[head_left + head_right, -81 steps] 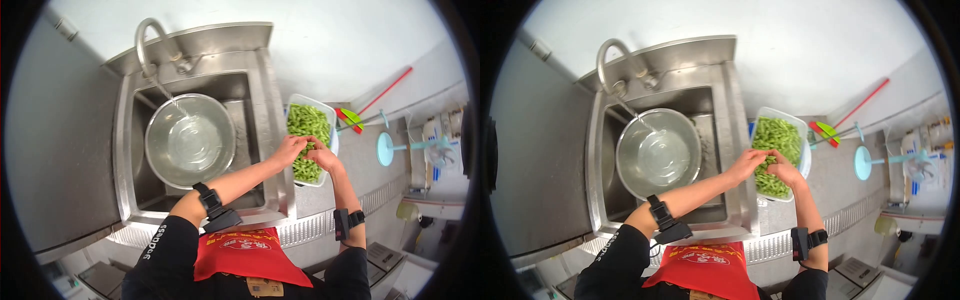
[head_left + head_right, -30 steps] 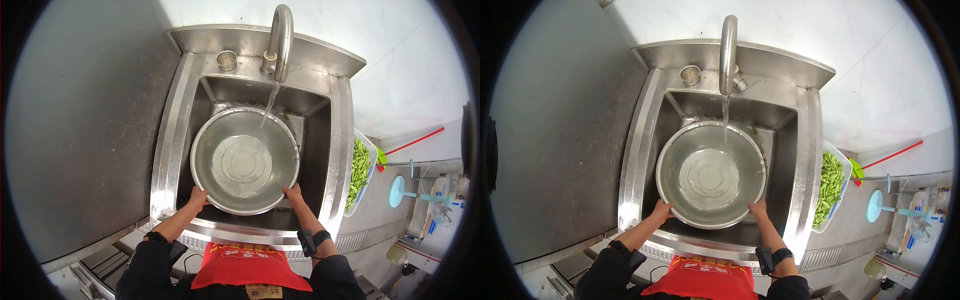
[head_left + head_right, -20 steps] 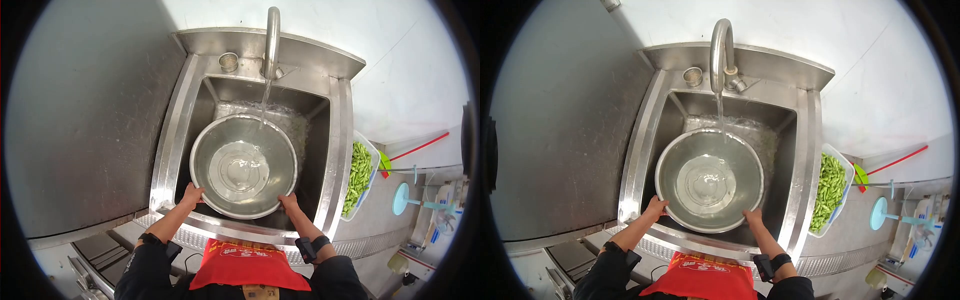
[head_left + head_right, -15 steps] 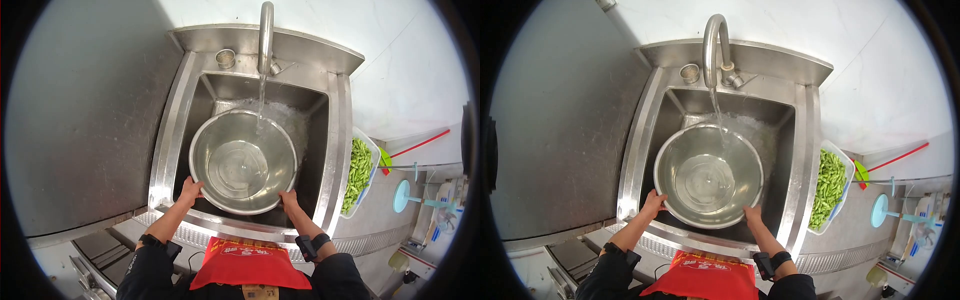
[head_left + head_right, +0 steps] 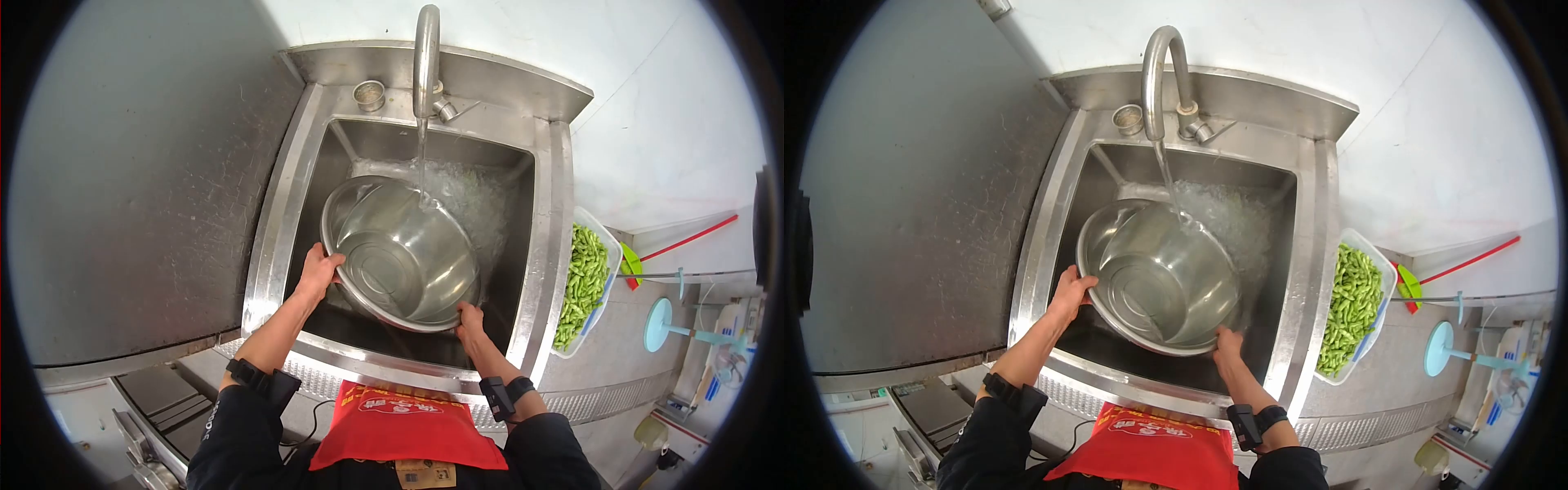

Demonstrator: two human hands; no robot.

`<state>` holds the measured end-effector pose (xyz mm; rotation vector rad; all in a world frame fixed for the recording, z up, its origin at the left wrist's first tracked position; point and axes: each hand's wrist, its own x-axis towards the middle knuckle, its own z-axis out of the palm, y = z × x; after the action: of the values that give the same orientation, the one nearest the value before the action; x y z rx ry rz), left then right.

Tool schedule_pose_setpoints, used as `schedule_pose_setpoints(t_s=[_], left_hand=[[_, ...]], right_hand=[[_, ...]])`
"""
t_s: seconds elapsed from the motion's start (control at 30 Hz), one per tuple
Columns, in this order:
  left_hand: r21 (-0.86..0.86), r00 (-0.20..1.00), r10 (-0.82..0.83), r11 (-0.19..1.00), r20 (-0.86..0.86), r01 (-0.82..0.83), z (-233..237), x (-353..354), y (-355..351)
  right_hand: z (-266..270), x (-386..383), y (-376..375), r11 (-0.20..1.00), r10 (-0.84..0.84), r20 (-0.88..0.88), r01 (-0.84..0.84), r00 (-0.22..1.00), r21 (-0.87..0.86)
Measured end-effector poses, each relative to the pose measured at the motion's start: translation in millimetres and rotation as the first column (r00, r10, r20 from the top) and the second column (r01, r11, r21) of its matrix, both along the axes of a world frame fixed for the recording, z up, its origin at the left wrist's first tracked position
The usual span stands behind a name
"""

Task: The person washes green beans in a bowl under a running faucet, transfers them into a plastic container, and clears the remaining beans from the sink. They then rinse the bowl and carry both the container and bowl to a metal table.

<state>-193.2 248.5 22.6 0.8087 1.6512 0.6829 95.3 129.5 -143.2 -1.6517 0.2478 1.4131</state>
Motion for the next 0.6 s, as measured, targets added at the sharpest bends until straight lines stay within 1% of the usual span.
schedule_pose_setpoints(t_s=[0.03, 0.07, 0.13, 0.17, 0.23, 0.27, 0.3, 0.33, 0.37, 0.43, 0.53, 0.6], left_hand=[[0.006, 1.000, -0.008, 1.000, 0.001, 0.008, 3, 2, 4], [0.010, 1.000, -0.019, 1.000, 0.001, 0.019, 8, 5, 7], [0.029, 0.999, -0.032, 0.999, -0.009, 0.032, 9, 12, 14], [0.048, 0.998, -0.061, 0.997, -0.005, 0.061, 11, 18, 20], [0.074, 0.993, -0.117, 0.990, 0.003, 0.117, 29, 36, 30], [0.078, 0.991, -0.133, 0.988, 0.001, 0.132, 43, 49, 35], [0.090, 0.990, -0.141, 0.986, 0.007, 0.140, 50, 58, 40], [0.102, 0.989, -0.150, 0.984, 0.011, 0.148, 55, 65, 44], [0.115, 0.987, -0.160, 0.981, 0.012, 0.158, 60, 71, 48], [0.128, 0.982, -0.185, 0.974, -0.029, 0.187, 76, 78, 53], [0.140, 0.970, -0.225, 0.962, -0.090, 0.236, 107, 84, 54], [0.153, 0.959, -0.270, 0.947, -0.089, 0.281, 127, 88, 52]], right_hand=[[-7, 0, -1, 1.000, -0.013, -0.025, 0.013, 1.000, 0.020], [-14, 4, -3, 1.000, -0.015, -0.061, 0.014, 0.998, -0.010], [4, 7, 1, 0.997, -0.028, -0.131, 0.018, 0.991, -0.073], [10, 8, 2, 0.997, -0.031, -0.183, 0.017, 0.983, -0.075], [16, 12, -3, 0.996, -0.037, -0.283, 0.013, 0.958, -0.089], [10, 13, -7, 0.992, 0.000, -0.304, -0.039, 0.953, -0.121], [-4, 14, -14, 0.984, 0.037, -0.328, -0.092, 0.944, -0.152], [-6, 13, -17, 0.973, 0.073, -0.355, -0.144, 0.932, -0.180], [-8, 10, -20, 0.968, 0.065, -0.380, -0.152, 0.923, -0.201], [11, -11, -20, 0.957, 0.044, -0.435, -0.163, 0.899, -0.240], [30, -27, -19, 0.879, 0.329, -0.545, -0.461, 0.771, -0.122], [33, -37, -19, 0.865, 0.372, -0.622, -0.500, 0.689, -0.037]])
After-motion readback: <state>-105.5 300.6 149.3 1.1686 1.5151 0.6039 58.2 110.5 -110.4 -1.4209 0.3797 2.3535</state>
